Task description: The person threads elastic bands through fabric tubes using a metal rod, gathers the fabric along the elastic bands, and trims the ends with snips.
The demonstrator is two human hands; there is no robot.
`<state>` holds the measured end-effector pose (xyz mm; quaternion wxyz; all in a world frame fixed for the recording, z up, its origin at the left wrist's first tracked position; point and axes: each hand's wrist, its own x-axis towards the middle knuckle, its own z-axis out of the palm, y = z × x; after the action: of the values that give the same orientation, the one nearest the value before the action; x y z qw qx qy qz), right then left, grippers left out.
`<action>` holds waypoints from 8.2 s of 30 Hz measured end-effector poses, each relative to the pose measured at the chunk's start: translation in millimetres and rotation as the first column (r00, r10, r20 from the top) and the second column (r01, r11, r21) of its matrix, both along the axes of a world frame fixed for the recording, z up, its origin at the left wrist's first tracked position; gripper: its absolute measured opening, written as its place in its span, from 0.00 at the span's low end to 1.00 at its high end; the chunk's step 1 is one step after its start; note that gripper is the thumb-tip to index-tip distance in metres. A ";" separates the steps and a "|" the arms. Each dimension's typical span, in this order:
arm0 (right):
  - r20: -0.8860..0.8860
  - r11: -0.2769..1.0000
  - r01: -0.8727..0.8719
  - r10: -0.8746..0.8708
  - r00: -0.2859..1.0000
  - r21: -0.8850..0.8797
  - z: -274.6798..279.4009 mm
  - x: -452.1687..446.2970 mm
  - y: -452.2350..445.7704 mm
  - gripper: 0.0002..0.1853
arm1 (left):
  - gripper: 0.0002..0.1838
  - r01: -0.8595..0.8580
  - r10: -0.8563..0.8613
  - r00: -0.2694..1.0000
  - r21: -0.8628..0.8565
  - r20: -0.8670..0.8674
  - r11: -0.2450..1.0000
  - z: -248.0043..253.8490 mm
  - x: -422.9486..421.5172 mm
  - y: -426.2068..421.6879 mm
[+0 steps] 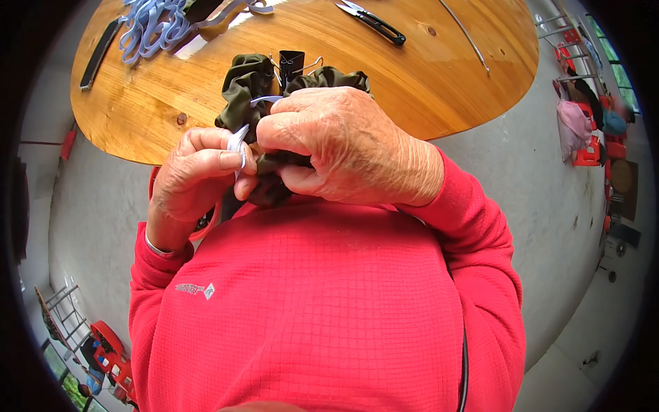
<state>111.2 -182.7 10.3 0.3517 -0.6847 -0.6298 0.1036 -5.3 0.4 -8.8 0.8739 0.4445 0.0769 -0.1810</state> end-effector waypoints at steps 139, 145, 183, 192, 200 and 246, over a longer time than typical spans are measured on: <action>0.388 0.974 0.151 -0.207 0.898 0.171 0.3 -30.9 16.6 0.11 | 0.09 -0.748 0.440 0.643 0.392 0.627 0.535 -34.6 2.7 -34.6; -0.037 0.999 0.024 -0.025 0.999 -0.040 1.8 -23.8 8.2 0.07 | 0.07 -0.840 0.161 0.515 0.459 0.842 0.289 -39.4 -0.8 -31.0; -0.230 0.996 -0.082 0.088 0.969 0.035 -18.0 -25.7 13.0 0.05 | 0.17 -0.363 0.369 0.919 -0.067 0.140 0.930 -16.4 -14.8 -1.7; -0.298 0.960 -0.266 0.229 0.927 -0.087 -16.1 -22.1 10.7 0.06 | 0.20 -0.353 0.364 0.921 -0.095 0.137 0.931 -17.9 -12.8 1.8; -0.009 0.978 -0.104 0.108 0.994 0.179 15.2 0.0 19.2 0.19 | 0.16 -0.269 0.257 0.960 0.101 0.113 0.958 -6.8 -7.3 8.2; 0.076 0.963 0.182 -0.201 0.977 0.199 -21.3 18.3 83.1 0.08 | 0.11 -0.424 0.420 0.903 0.331 0.086 0.843 -8.5 22.6 35.9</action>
<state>129.4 -99.6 -11.0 0.3935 -0.7098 -0.5838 -0.0246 17.3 36.2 -17.3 0.8021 0.5621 0.1986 0.0339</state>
